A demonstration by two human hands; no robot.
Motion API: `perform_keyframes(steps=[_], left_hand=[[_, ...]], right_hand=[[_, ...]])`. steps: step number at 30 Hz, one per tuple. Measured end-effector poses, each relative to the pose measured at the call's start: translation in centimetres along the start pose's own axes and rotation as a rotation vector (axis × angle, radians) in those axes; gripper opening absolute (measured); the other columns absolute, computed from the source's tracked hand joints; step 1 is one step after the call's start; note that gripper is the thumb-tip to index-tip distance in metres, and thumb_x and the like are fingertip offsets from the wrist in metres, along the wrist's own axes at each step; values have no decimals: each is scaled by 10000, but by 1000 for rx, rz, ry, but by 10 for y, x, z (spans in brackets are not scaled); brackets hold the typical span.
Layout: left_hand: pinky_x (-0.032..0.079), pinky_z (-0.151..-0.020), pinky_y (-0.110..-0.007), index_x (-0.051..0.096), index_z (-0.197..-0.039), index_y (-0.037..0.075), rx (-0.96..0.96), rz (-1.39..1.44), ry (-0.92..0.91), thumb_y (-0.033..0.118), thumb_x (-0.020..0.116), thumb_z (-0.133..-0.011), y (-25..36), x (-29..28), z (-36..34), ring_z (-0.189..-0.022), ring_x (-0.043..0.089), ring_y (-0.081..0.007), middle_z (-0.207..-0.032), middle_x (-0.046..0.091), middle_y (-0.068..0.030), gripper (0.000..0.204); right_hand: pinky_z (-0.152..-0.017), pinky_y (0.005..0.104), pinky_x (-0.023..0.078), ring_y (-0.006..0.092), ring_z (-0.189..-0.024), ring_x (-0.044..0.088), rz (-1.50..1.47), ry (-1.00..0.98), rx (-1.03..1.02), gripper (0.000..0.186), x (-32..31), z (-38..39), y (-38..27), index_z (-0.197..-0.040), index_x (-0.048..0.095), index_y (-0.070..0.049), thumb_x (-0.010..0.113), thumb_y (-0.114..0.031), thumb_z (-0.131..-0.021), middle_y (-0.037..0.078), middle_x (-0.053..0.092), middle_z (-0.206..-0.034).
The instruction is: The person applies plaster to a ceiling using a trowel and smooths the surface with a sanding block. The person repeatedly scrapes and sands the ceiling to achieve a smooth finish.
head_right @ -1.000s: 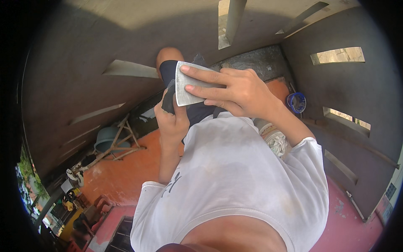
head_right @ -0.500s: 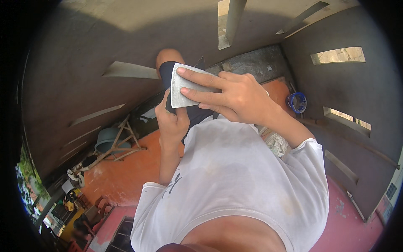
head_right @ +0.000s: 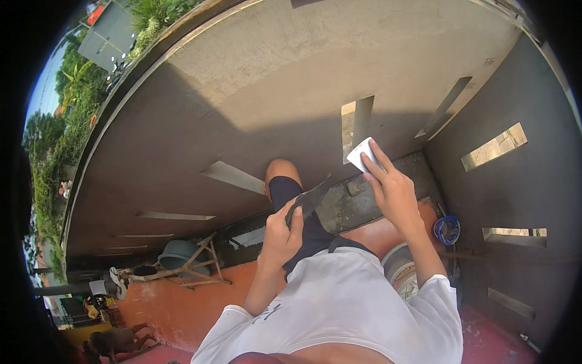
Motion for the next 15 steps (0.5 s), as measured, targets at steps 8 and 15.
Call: perform_keyframes(steps=[8, 15], left_hand=[[526, -845, -300, 625, -1172, 1, -173, 756, 34, 225, 559, -1064, 58, -39, -99, -895, 644, -131, -1033, 685, -50, 257], [497, -932, -297, 568, -1260, 9, -207, 805, -17, 288, 601, -1069, 58, 77, -133, -1041, 628, -131, -1162, 659, -77, 340]], right_hand=[[-394, 194, 346, -11, -505, 382, -1173, -3, 369, 837, 21, 53, 31, -1518, 449, 9, 708, -565, -967, 86, 657, -1193], [-397, 200, 330, 18, -488, 423, -1312, 362, 316, 672, -32, 30, 20, -1454, 522, 34, 772, -338, -953, 33, 629, -927]])
Point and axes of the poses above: each hand's wrist, its own z-axis away from the middle knuckle, its own x-axis out of the palm, y = z × x, the point moved 8 cm from there along -z, towards the middle knuckle
